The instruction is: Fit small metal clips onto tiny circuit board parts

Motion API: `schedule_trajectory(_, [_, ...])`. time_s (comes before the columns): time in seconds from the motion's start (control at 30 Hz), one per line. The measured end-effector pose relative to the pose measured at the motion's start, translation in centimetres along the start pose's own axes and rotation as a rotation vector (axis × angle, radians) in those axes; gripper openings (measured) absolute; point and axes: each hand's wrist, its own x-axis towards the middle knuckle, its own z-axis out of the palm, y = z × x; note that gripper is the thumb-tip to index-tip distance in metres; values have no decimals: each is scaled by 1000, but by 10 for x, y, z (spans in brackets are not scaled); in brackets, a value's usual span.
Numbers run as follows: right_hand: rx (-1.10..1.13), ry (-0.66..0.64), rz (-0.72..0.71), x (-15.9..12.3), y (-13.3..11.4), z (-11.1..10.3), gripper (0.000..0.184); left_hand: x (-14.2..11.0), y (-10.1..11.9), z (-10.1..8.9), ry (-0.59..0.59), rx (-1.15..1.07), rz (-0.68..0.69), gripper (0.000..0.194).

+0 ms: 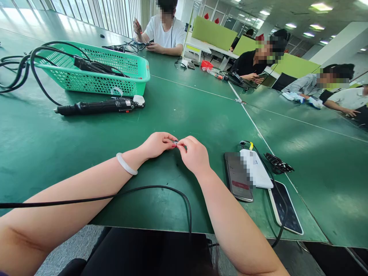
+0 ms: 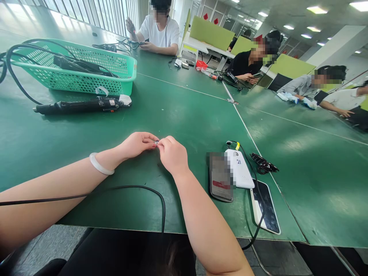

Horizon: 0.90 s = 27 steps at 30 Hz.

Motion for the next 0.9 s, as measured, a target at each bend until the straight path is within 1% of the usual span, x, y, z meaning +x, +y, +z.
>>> schedule_trajectory(0.17, [-30, 1, 0, -1, 0, -3, 18, 0, -1, 1, -10, -42, -13, 27])
schedule_trajectory(0.47, [-97, -18, -13, -1, 0, -3, 21, 0, 0, 1, -18, -48, -17, 26])
schedule_trajectory(0.73, [-68, -35, -3, 0, 0, -3, 22, 0, 1, 1, -25, -66, -19, 24])
schedule_trajectory(0.9, [16, 20, 34, 0, 0, -6, 20, -1, 0, 0, -14, -80, -37, 25])
